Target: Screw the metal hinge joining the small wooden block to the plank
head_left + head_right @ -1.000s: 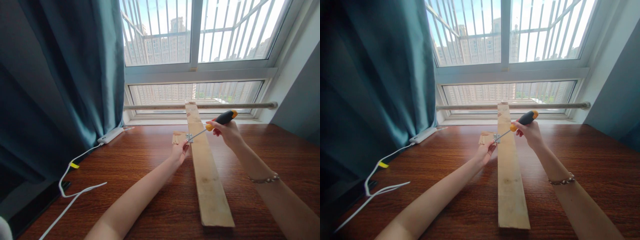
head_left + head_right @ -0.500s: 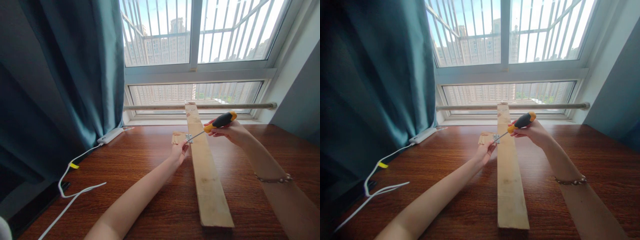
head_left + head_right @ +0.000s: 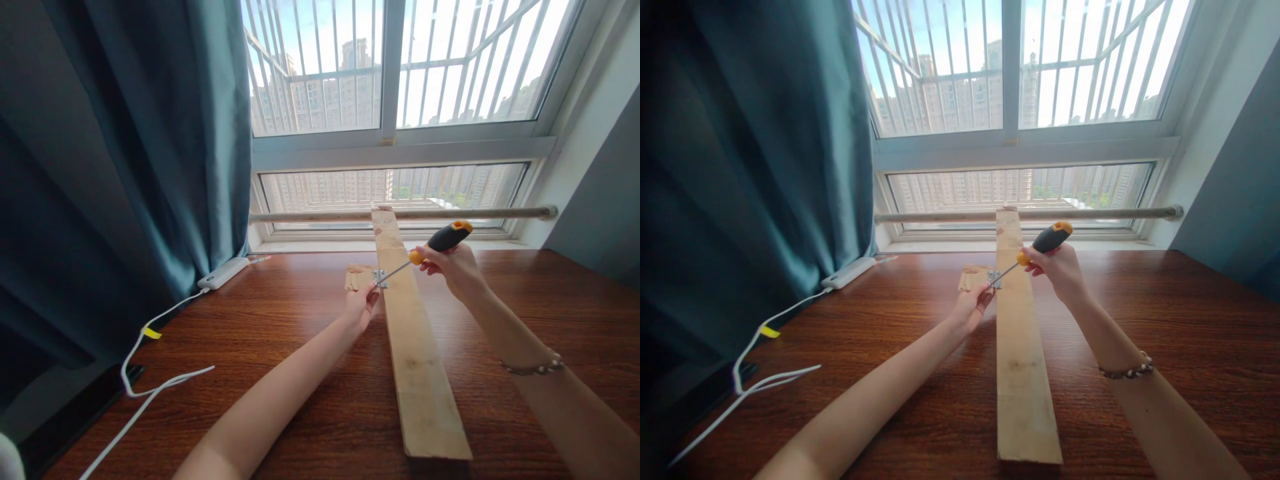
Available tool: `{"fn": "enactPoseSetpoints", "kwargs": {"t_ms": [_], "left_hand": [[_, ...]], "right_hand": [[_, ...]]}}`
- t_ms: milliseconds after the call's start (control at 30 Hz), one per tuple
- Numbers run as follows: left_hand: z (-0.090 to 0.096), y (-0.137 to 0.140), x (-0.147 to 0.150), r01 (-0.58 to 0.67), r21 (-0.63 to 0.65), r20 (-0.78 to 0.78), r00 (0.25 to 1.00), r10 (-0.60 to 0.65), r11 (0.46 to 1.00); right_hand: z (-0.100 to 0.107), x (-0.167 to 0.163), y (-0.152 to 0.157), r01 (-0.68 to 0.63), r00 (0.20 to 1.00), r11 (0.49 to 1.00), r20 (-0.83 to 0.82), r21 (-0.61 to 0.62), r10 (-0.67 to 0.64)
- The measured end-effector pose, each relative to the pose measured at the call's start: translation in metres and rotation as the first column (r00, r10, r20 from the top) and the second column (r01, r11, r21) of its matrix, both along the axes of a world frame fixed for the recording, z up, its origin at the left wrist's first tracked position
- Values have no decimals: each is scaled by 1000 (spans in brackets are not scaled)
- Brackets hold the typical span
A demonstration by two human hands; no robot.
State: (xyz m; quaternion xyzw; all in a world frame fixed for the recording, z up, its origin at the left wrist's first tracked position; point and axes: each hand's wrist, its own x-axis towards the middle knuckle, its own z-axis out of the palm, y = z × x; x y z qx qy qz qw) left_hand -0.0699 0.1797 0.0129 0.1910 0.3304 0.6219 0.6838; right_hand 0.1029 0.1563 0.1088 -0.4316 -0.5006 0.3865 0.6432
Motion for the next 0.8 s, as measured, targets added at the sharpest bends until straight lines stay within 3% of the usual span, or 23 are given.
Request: {"fn": "enactPoseSetpoints", "kwargs": {"t_ms": [133, 433, 633, 800], "left_hand": [[0, -1, 0, 2, -15, -29, 1000, -2, 1000], [-2, -2, -1, 9, -10, -69, 998, -10, 1000], [-2, -2, -1, 14, 12, -68, 998, -13, 1000], [-2, -2, -1, 8, 26, -80, 997, -6, 1000]], "right_hand": [[10, 3, -6, -95, 993, 994, -78, -62, 90], [19, 13, -12, -291, 956, 953, -58, -89, 286], [25, 16, -18, -320, 944, 943, 53, -97, 326], [24, 15, -18, -243, 956, 967, 151, -73, 252]]}}
